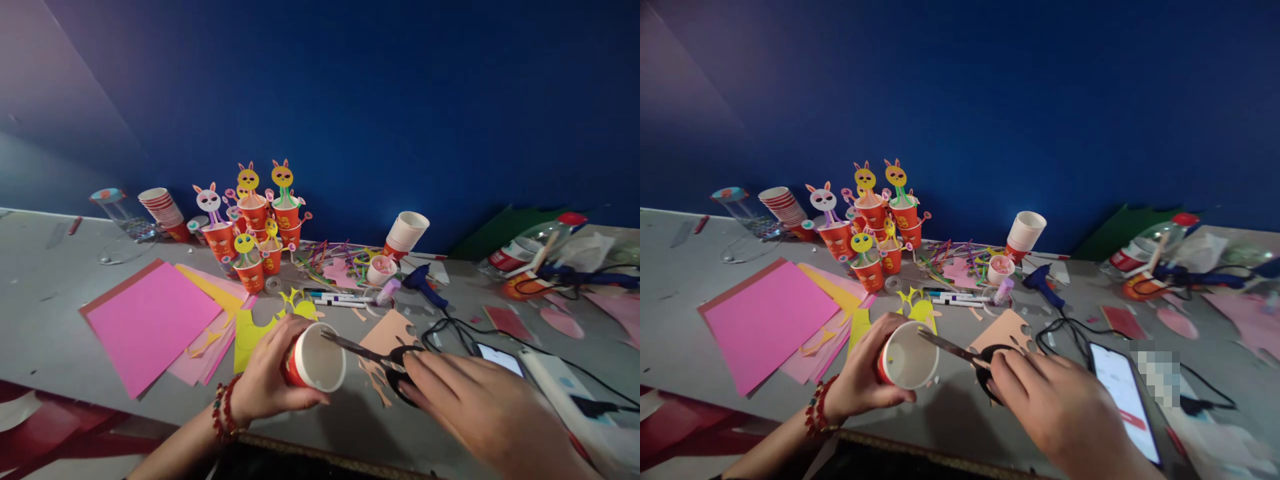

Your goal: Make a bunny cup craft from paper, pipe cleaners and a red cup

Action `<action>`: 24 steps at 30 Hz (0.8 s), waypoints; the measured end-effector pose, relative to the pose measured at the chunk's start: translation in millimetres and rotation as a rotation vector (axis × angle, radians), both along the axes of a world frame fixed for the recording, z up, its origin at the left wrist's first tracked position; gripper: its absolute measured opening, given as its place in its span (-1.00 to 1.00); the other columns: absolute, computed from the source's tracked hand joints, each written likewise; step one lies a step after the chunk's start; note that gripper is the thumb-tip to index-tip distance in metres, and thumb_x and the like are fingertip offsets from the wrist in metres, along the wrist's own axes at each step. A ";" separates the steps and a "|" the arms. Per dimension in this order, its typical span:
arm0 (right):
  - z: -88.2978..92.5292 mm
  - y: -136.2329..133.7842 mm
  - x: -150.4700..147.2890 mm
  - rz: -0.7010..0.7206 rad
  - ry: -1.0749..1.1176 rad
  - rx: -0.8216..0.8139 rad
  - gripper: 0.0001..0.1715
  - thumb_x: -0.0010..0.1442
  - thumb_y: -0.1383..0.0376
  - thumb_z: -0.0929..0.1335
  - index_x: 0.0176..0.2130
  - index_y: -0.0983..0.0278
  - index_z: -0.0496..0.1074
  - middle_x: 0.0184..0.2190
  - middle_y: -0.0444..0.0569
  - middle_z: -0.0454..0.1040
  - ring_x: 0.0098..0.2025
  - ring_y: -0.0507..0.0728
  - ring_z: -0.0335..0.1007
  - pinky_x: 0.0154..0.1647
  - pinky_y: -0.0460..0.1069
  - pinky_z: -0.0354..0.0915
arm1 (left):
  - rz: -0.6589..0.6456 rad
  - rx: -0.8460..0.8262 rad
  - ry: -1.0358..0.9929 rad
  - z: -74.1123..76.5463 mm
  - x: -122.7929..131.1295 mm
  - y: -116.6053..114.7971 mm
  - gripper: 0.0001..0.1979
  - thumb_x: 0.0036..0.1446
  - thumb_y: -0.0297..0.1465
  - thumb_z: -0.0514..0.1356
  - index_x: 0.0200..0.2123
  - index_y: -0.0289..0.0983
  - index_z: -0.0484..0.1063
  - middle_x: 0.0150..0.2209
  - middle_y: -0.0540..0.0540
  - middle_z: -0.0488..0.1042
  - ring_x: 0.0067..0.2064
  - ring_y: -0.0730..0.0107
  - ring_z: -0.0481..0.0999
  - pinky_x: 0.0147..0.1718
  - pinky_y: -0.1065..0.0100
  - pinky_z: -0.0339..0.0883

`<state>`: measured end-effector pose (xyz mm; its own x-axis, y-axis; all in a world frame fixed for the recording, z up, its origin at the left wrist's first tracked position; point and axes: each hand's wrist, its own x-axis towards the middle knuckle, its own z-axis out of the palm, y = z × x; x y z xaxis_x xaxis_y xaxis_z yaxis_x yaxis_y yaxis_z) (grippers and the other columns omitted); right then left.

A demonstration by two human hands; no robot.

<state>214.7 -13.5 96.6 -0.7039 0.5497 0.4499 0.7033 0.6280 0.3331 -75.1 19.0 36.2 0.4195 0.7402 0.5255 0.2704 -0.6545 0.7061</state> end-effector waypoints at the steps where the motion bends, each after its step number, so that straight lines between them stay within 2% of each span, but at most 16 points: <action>1: 0.8 -0.1 0.4 0.003 -0.007 0.003 -0.60 0.47 0.34 0.14 -0.26 0.26 0.49 -0.44 -0.04 0.61 -0.45 0.13 0.44 -0.34 0.07 0.10 | -0.002 -0.008 0.004 0.3 0.3 -0.4 -0.21 -0.06 0.07 0.36 0.14 -0.19 0.27 -0.04 -0.22 0.50 -0.04 0.06 0.52 -0.03 0.17 0.39; 11: 23.4 2.0 -1.6 0.006 -0.095 0.018 -0.57 0.30 0.58 0.11 -0.24 0.28 0.45 -0.49 -0.09 0.55 -0.48 0.09 0.37 -0.39 0.04 0.04 | -0.083 -0.033 0.019 6.7 -1.5 3.1 -0.18 -0.09 0.09 0.37 0.15 -0.19 0.28 -0.04 -0.23 0.51 -0.04 0.06 0.54 -0.05 0.17 0.41; 18: 31.0 3.8 -1.2 -0.008 -0.152 0.017 -0.74 0.27 0.50 0.22 -0.23 0.26 0.44 -0.49 -0.09 0.52 -0.45 0.10 0.31 -0.37 0.02 0.03 | -0.107 -0.136 0.055 14.6 -4.5 6.2 -0.21 -0.10 0.10 0.37 0.11 -0.21 0.32 -0.02 -0.25 0.50 -0.05 0.05 0.54 -0.07 0.16 0.42; 24: 33.9 7.5 -2.5 0.000 -0.167 0.007 -0.64 0.20 0.58 0.17 -0.29 0.27 0.45 -0.54 -0.08 0.47 -0.48 0.13 0.30 -0.38 0.05 -0.02 | -0.092 -0.249 0.122 25.8 -3.9 8.2 -0.21 -0.10 0.01 0.42 0.14 -0.21 0.31 0.04 -0.24 0.48 0.00 0.06 0.51 -0.02 0.16 0.40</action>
<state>212.3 -6.0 130.5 -0.7691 0.5470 0.3304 0.6379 0.6250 0.4500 -79.0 27.2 62.0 0.5397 0.7962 0.2736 0.3107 -0.4904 0.8142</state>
